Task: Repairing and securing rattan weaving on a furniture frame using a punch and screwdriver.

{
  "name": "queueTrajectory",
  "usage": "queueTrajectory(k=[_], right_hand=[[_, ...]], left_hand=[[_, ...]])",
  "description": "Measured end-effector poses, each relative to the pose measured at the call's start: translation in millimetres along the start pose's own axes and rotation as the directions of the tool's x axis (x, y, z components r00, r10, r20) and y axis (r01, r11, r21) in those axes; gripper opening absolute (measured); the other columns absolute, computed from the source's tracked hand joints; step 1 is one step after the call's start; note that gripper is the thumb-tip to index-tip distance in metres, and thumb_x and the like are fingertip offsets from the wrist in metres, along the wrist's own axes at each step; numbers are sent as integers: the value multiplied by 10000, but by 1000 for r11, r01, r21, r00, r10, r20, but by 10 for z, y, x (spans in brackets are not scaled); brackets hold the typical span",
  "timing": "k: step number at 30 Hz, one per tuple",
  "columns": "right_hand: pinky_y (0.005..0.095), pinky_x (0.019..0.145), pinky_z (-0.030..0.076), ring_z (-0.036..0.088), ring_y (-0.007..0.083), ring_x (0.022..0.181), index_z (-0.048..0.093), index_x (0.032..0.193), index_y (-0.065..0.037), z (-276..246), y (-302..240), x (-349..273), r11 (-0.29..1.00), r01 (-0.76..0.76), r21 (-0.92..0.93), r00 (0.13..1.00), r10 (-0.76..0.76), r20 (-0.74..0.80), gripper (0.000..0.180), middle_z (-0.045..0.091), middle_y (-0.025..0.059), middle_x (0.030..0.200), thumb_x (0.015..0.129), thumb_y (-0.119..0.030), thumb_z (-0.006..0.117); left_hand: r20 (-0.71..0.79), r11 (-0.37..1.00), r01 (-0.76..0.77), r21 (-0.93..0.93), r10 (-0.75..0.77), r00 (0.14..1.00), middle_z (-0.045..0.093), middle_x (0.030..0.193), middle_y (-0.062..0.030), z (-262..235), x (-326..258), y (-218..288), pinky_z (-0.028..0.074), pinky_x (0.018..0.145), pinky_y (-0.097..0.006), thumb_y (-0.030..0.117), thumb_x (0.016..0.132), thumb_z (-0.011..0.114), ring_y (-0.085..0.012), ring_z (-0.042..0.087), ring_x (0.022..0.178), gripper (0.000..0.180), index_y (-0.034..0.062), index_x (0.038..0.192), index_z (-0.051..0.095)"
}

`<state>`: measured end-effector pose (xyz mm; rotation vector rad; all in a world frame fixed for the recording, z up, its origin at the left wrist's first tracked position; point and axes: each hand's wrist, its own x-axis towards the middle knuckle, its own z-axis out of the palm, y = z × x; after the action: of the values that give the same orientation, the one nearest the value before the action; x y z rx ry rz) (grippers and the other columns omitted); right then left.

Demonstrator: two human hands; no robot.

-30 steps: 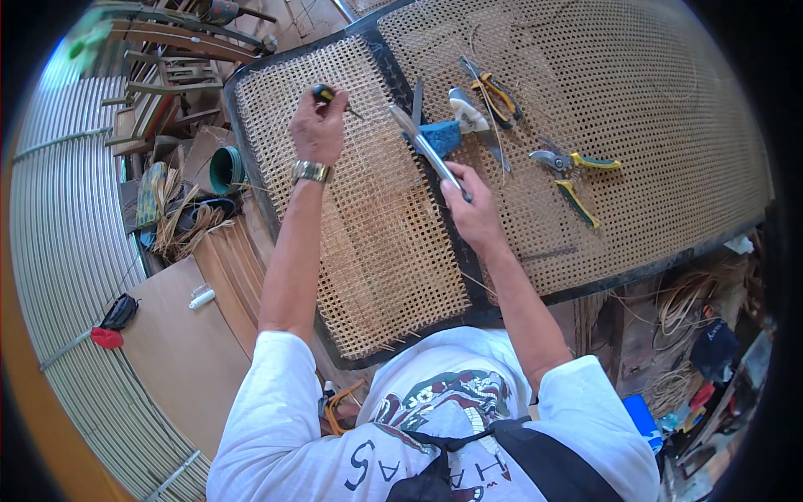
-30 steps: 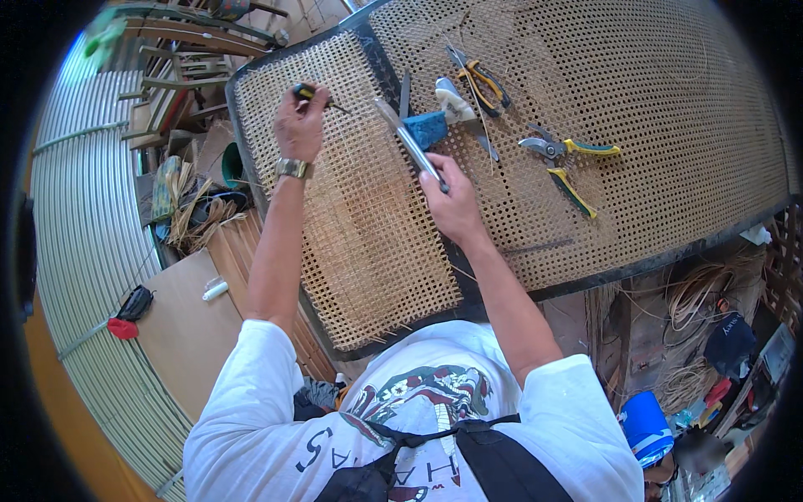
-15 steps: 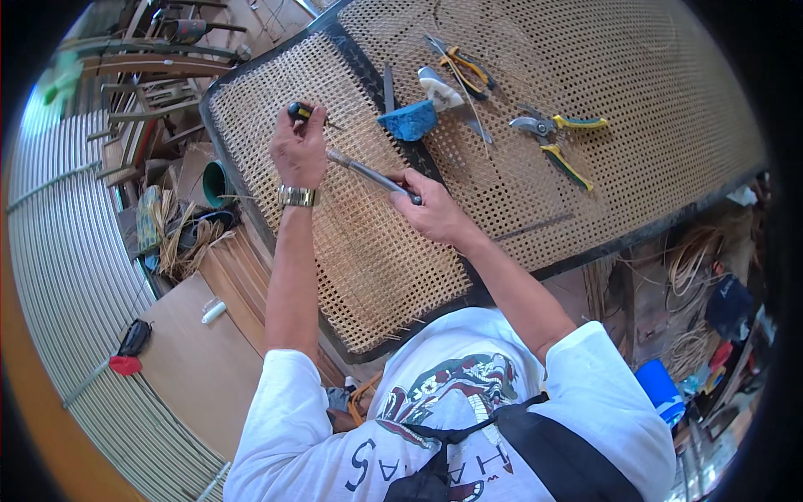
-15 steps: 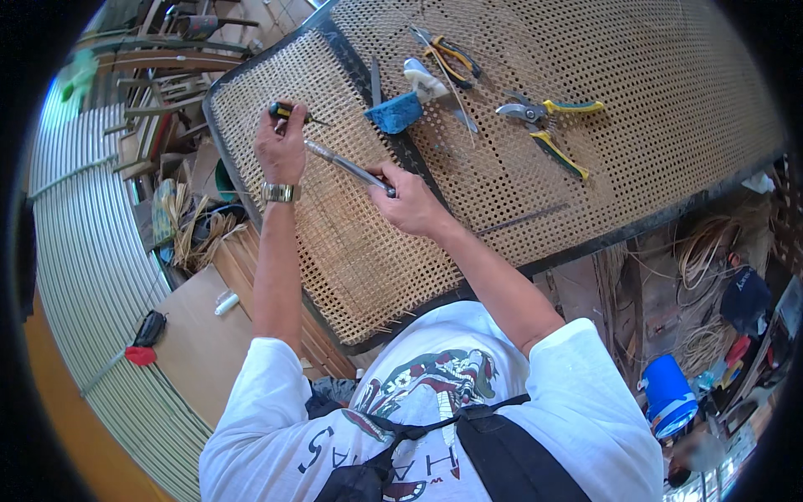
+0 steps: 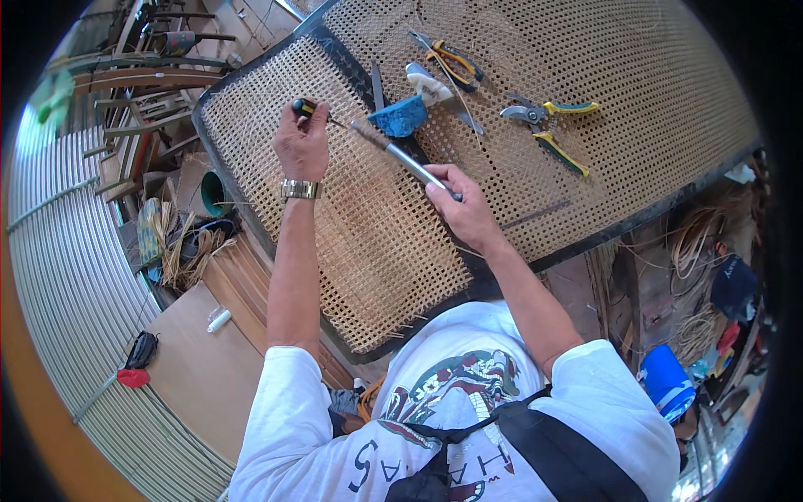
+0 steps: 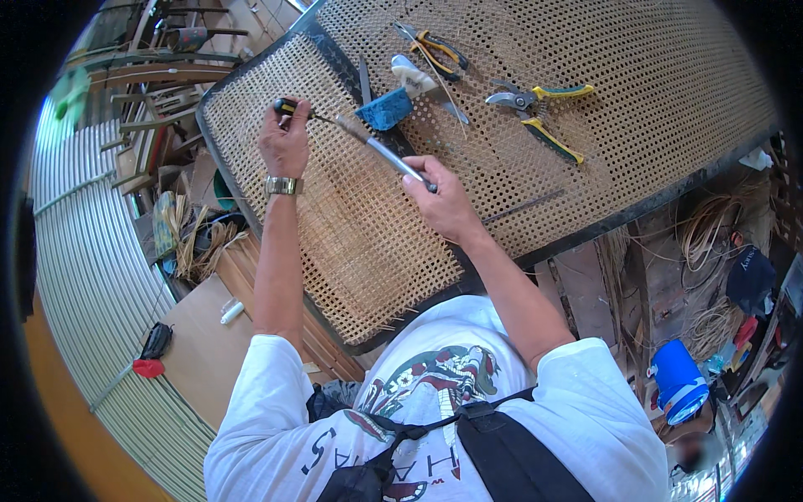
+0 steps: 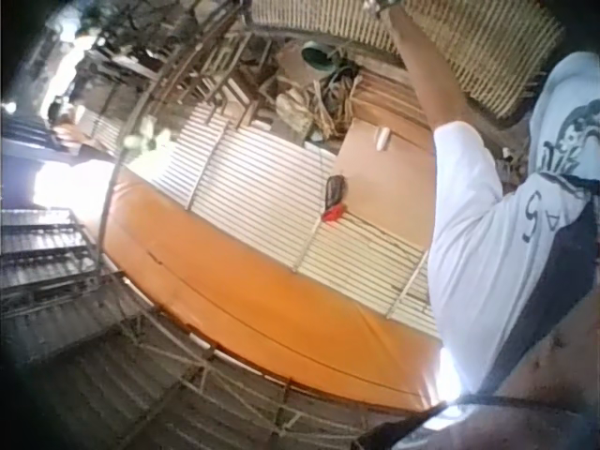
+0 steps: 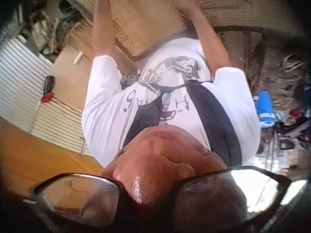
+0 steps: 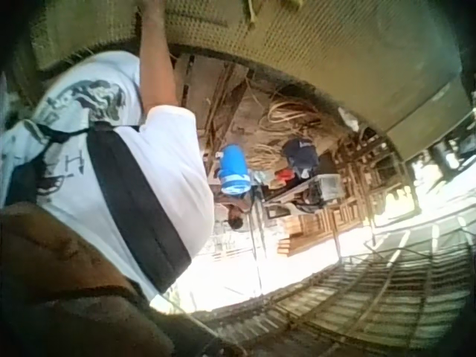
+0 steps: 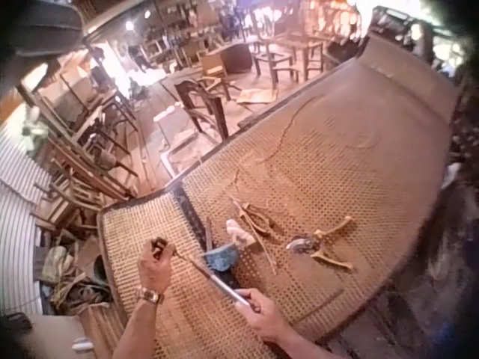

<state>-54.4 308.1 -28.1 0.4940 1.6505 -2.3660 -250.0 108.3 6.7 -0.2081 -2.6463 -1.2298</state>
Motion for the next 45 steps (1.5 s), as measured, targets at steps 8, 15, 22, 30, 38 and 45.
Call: queueTrajectory(k=[8,15,22,30,38,45], right_hand=[[218,581,416,497,28,692,571,1261,-1,159,-100,165,991,117,-56,982,-124,-142,282,586,-20,862,1019,-142,595],[228,573,417,491,37,669,584,1242,4,122,-104,96,986,144,-88,969,-158,-191,264,575,-19,837,1019,-138,585],[228,643,439,538,55,754,561,1288,5,-91,82,-584,976,134,-173,991,-136,0,308,615,10,926,999,-97,595],[230,800,464,559,78,929,496,1374,5,-440,-62,-878,940,159,-302,960,-219,-176,423,614,52,1109,975,-81,610],[223,800,434,505,75,904,452,1410,27,-614,-412,-368,910,219,-351,897,-330,-296,415,571,26,1110,1017,-83,527],[320,769,480,576,162,833,422,1487,-49,-1222,-727,-138,670,48,-741,874,-386,-293,501,615,89,1047,1014,-159,543]], left_hand=[[51,1000,-21,0,21,998,726,820,-44,46,84,42,526,649,-300,274,902,798,-124,656,696,263,64,1021,695],[135,999,-11,32,7,991,727,844,-18,65,3,-3,515,650,-284,288,905,796,-102,642,715,249,83,1015,707],[2,889,227,-398,-246,969,718,829,-53,-383,-268,18,528,634,-259,316,992,677,-132,670,720,273,47,1017,635],[294,926,-150,347,45,955,580,1317,-300,-111,-1015,61,444,1065,-556,330,1004,552,-430,506,1325,361,-9,887,601],[109,947,81,310,-120,987,466,1444,-374,1215,-950,384,282,1181,-584,333,992,561,-540,384,1386,430,-94,1008,616],[281,998,-49,44,35,959,570,1288,-328,557,-1451,543,385,1093,-548,224,941,650,-518,476,1277,327,-91,1000,585]])
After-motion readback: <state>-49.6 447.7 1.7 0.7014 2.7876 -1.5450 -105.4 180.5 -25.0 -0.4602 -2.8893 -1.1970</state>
